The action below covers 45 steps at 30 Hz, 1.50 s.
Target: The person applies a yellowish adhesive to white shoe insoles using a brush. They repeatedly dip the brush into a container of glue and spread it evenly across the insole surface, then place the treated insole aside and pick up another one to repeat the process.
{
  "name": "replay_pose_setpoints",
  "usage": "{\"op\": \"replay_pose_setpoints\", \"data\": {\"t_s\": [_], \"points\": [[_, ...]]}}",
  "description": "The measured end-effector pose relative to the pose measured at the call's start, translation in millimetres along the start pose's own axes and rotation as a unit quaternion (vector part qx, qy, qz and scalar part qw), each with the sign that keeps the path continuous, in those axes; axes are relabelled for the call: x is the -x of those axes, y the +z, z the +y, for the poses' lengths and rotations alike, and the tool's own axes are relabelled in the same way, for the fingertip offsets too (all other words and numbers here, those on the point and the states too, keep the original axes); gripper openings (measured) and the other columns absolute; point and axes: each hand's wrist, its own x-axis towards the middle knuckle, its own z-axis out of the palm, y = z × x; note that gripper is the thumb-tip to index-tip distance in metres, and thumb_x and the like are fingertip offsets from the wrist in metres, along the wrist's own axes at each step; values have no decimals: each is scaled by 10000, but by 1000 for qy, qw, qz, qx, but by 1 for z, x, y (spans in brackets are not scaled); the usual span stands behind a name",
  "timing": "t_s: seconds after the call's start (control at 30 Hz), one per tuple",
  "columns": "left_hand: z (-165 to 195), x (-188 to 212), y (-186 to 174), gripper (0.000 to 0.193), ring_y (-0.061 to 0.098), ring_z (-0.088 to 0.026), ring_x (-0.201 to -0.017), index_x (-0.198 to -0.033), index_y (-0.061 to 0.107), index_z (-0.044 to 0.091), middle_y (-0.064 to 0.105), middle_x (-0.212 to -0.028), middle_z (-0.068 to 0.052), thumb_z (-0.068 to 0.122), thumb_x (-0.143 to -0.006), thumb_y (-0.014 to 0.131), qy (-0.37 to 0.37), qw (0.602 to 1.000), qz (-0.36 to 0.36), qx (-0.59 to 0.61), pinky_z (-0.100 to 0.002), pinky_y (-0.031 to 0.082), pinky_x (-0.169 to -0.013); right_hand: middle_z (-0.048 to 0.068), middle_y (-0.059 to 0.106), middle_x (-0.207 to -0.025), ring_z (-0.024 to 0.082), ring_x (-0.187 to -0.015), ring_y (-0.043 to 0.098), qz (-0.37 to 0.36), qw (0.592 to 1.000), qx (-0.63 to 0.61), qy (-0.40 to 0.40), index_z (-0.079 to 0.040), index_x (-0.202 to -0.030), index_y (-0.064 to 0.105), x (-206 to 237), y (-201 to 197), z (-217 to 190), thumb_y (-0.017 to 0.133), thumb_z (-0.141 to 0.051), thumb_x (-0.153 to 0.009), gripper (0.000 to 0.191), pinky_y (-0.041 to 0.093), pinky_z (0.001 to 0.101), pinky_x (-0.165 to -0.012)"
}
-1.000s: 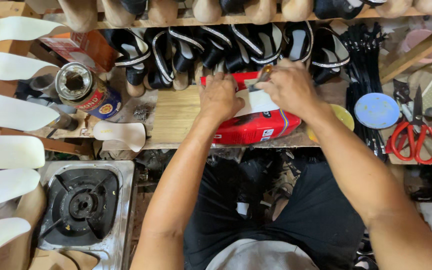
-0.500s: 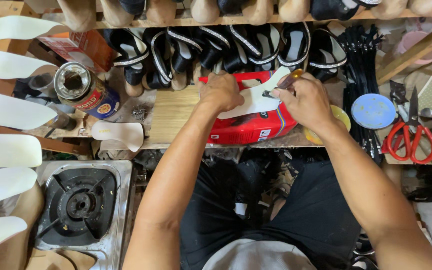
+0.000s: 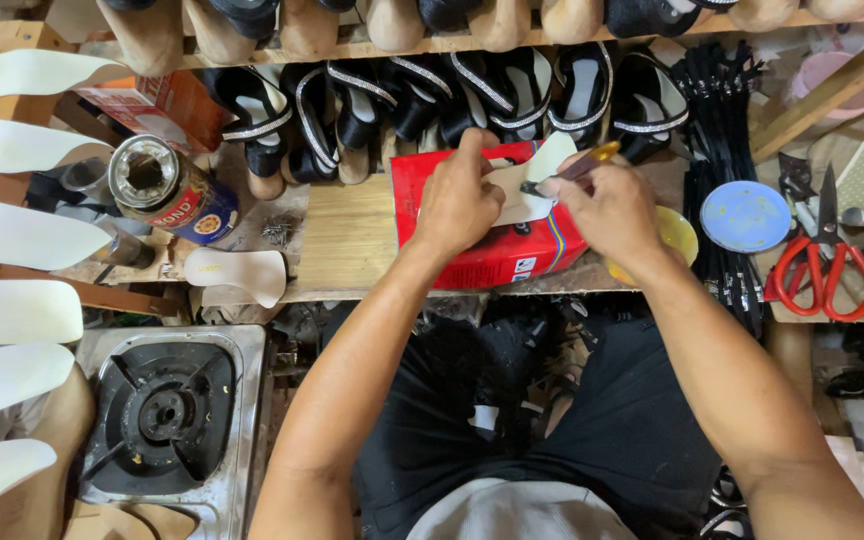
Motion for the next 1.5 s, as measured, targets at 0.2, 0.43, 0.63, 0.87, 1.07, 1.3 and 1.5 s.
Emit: {"op": "replay_pose_setpoints", "data": {"t_s": [0.2, 0.43, 0.63, 0.87, 1.07, 1.3, 1.5], "points": [[-15, 20, -18, 481, 749, -312, -893, -1252, 506, 57, 752, -936, -174, 61, -798, 663, -123, 988, -11, 93, -416, 560, -810, 73, 752, -948, 140, -842, 718, 85, 996, -38, 6, -17, -1064, 729, -4, -31, 3, 781, -120, -974, 147, 558, 294, -756], [-11, 18, -25, 475, 730, -248, -829, -1267, 501, 45, 721, -939, -138, 67, -816, 647, -141, 981, -7, 136, -383, 586, -751, 99, 739, -1020, 132, -949, 702, 109, 982, -69, -139, 43, -1038, 699, -9, -19, -1, 778, -39, -1046, 114, 560, 276, -870], [-7, 13, -27, 463, 694, -224, -813, -1266, 513, 47, 690, -953, -114, 53, -826, 655, -118, 984, 3, 132, -373, 558, -739, 85, 725, -1054, 98, -928, 665, 155, 967, -191, -65, 36, -1180, 654, -15, -36, 8, 776, -37, -1124, 152, 553, 261, -848], [-11, 12, -18, 452, 697, -214, -799, -1237, 522, 43, 694, -884, -95, 56, -807, 663, -118, 985, -4, 123, -363, 553, -734, 69, 750, -925, 99, -810, 690, 72, 991, -114, -14, 11, -1051, 699, -21, -11, 15, 772, -93, -1008, 133, 552, 260, -729], [-22, 14, -14, 364, 679, -211, -793, -1144, 550, 30, 693, -868, -104, 29, -801, 673, -109, 989, 9, 104, -354, 544, -733, 141, 738, -903, 239, -780, 722, 27, 999, 34, -32, -7, -1043, 715, -19, -4, 31, 788, -208, -964, 228, 553, 359, -722], [-36, 7, -15, 359, 613, -145, -794, -1147, 541, 23, 627, -917, -62, -36, -815, 667, -129, 958, -9, 255, -313, 535, -697, 160, 719, -887, 305, -797, 694, 77, 984, 149, -54, -13, -968, 743, -12, -30, 29, 825, -214, -967, 217, 533, 403, -730], [-39, 4, -19, 387, 594, -148, -764, -1175, 521, 5, 583, -892, -71, -112, -822, 626, -150, 918, -14, 367, -286, 544, -653, 54, 751, -967, 122, -873, 709, 63, 992, -106, -1, -6, -1086, 714, 12, -29, 4, 758, -144, -1008, 165, 559, 286, -782]]}}
